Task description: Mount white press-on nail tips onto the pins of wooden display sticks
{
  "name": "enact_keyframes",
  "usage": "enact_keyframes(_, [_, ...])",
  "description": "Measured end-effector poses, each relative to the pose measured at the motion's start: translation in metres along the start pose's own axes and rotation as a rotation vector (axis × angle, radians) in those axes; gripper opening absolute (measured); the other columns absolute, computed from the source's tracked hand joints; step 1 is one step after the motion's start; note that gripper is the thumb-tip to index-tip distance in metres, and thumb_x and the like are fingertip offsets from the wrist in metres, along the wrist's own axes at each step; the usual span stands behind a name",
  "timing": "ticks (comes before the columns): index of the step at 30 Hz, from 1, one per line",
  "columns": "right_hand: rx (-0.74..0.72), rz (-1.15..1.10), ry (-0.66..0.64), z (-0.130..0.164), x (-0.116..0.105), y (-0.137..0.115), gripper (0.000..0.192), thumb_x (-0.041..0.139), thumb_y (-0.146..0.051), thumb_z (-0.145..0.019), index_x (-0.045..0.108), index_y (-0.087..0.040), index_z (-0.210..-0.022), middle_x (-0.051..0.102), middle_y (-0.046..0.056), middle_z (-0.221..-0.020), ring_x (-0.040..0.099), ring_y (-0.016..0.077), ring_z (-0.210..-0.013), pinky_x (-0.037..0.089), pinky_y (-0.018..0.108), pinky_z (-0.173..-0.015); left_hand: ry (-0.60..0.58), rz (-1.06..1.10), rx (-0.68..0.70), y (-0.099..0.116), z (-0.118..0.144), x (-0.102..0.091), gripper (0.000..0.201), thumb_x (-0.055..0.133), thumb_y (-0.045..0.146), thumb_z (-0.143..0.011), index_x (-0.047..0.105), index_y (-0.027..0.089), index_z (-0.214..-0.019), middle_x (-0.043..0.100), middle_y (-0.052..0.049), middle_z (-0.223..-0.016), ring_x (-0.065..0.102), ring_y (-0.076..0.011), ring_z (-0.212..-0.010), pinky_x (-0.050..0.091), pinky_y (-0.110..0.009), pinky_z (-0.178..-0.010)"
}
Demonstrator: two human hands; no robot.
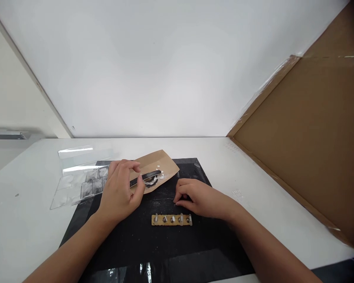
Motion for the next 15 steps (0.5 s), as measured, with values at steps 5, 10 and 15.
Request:
enact_keyframes(5, [0.094,0.083,0.035,0.006,-0.009,0.013,0.014,0.068,-0.009,-0.096,0.078,-0.019,-0.094,0.069,0.005,-0.100,0.068,0.0184,-0.090,0.054,0.030,-0.080,-0.007,-0.021,0.006,0.001,-0.001,-0.001,0.029,0.061,0.013,-0.094,0.052,0.023,-0.120,0.066,-0.008,-0.105,0.058,-0.0301,-0.105,0.050,-0.046,-0.092])
enact_keyframes(10, [0.115,0.051,0.069,0.006,-0.012,0.021,0.014,0.068,-0.012,-0.097,0.079,-0.020,-0.097,0.069,0.005,-0.104,0.069,0.0178,-0.090,0.054,0.029,-0.080,-0.009,-0.054,0.053,0.006,-0.002,0.000,0.030,0.061,0.011,-0.093,0.052,0.023,-0.119,0.066,-0.009,-0.107,0.062,-0.0305,-0.106,0.048,-0.049,-0.097])
enact_keyframes(15, [0.035,0.093,0.075,0.005,-0.008,0.015,0.019,0.063,-0.010,-0.099,0.078,-0.021,-0.102,0.072,0.006,-0.105,0.070,0.0202,-0.098,0.055,0.032,-0.087,-0.008,-0.067,0.060,0.007,-0.001,0.000,0.027,0.061,0.012,-0.094,0.053,0.021,-0.118,0.066,-0.010,-0.105,0.062,-0.0310,-0.103,0.048,-0.049,-0.095])
Point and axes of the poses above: each hand's wrist, its own z-axis away from the middle knuckle, its own x-axis out of the palm, y = z × x, the point moved 8 cm from there along -z, towards the middle knuckle
